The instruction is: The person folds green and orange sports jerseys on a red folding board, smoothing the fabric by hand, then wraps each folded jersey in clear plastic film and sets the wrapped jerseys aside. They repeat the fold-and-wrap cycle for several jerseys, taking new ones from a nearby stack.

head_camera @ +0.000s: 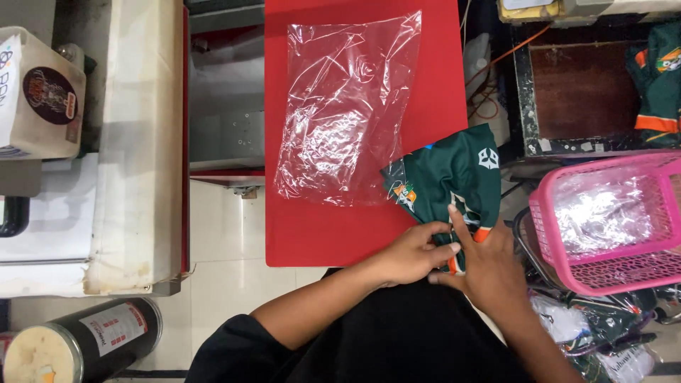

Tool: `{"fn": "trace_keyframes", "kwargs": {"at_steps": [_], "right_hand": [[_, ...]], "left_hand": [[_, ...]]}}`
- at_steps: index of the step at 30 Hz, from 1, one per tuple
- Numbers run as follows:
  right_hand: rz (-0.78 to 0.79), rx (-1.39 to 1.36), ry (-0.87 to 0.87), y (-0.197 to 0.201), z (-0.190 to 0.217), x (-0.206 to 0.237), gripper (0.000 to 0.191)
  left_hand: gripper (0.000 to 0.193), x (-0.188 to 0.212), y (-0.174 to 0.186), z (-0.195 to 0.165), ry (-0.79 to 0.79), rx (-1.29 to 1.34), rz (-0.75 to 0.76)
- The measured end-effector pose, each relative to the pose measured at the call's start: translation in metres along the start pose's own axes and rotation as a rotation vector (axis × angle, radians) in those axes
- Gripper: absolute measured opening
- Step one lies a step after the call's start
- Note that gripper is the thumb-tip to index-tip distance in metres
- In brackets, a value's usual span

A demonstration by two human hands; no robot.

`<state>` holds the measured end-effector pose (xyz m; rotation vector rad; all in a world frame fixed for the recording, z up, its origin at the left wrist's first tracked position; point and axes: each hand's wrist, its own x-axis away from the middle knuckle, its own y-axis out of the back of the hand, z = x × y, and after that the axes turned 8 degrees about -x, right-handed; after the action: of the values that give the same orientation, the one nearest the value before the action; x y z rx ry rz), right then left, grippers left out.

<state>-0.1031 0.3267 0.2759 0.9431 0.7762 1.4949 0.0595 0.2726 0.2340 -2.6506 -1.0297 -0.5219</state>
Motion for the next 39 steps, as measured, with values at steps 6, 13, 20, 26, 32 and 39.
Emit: {"fn": "trace_keyframes", "kwargs": {"at_steps": [6, 13, 20, 26, 32, 39], "right_hand": [[-0.203, 0.046, -0.069, -0.01, -0.007, -0.006, 0.074], [-0.309, -0.271, -0.014, -0.009, -0.045, -0.008, 0.068], [-0.187, -0.466, -0.168, 0.037, -0.082, 0.009, 0.065], [-0.296, -0.627, -0.206, 0.046, -0.106, 0.034, 0.059], [-0.315, -0.758, -0.185, 0.023, -0.103, 0.036, 0.057], [-0.089, -0.731, -0.191, 0.041, -0.104, 0.044, 0.063]], "left_hand": [[0.052, 0.05, 0.047, 0.016, -0.435, -0.452, -0.332], [0.038, 0.096, 0.159, 0.051, -0.451, -1.574, -0.943], [0.018, 0.089, 0.184, 0.033, -0.64, -1.457, -0.827], [0.05, 0.091, 0.162, 0.022, -0.562, -1.445, -0.808], [0.049, 0.096, 0.168, 0.046, -0.334, -1.577, -0.731], [0.023, 0.097, 0.194, 0.051, -0.63, -1.57, -0.814]]}}
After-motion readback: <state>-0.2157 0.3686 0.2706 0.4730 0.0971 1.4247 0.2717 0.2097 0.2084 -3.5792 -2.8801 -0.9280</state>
